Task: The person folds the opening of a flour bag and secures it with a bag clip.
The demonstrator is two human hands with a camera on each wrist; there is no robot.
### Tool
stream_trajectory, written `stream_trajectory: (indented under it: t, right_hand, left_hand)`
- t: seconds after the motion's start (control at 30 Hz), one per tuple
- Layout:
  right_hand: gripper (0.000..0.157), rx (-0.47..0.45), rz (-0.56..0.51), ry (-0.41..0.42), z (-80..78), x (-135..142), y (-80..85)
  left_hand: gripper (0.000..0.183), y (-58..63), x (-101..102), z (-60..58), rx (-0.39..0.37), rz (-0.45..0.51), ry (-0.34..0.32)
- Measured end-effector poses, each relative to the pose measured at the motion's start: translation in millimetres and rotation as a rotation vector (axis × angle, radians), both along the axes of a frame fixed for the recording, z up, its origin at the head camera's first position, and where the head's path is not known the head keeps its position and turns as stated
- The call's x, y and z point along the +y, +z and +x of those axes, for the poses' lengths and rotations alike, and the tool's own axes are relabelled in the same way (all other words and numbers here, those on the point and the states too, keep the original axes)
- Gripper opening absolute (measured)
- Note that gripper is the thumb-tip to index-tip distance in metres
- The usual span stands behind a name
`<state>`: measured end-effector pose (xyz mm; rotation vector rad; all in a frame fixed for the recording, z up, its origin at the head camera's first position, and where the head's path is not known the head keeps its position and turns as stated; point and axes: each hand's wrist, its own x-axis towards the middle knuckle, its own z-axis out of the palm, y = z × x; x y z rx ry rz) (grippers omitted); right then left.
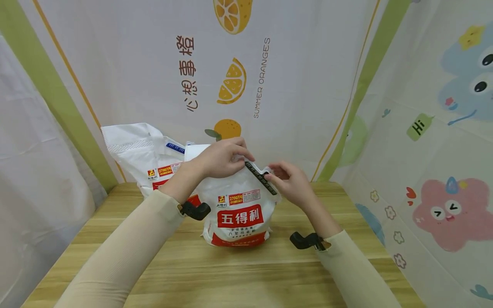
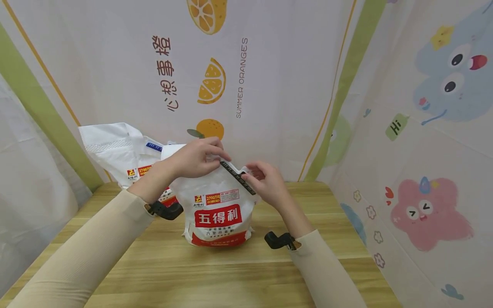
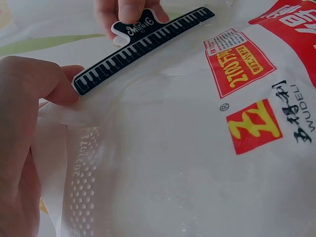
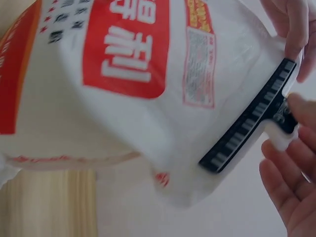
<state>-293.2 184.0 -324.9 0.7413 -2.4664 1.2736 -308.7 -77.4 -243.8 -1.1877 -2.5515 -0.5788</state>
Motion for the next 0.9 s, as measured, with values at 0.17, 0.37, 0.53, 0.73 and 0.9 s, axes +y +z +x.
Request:
stream_trajectory:
  t: [0.17,0.37,0.53,0.73,0.9]
  right_hand:
    - [0.036,-0.062,-0.021,-0.030,2.2,17,-19.0]
    - [0.025,-0.141,0.055,-0.090,4.1,34,-50.2]
    - [0.017,-0.162,0.048,-0.121,4.1,34,-61.7]
    - [0.006,-0.062,0.030,-0.158,5.3,26,-68.5]
    - [0.006,-0.042,-0.005,-0.187,6.6,22,-74.4]
  left_hand:
    - [0.023,1.3,-4,-2.4,0.094,-0.003,0.004]
    - [0.025,3.2,-14,-0.9,0.073,0.009,0.099]
    - [0.022,3.4,-15,-1.7,0.063,0.022,0.084]
    - [0.015,5.7,-7,-1.7,0.137,0.047,0.033]
    - [0.017,6.3,-4,-0.7,0.120,0.056,0.035]
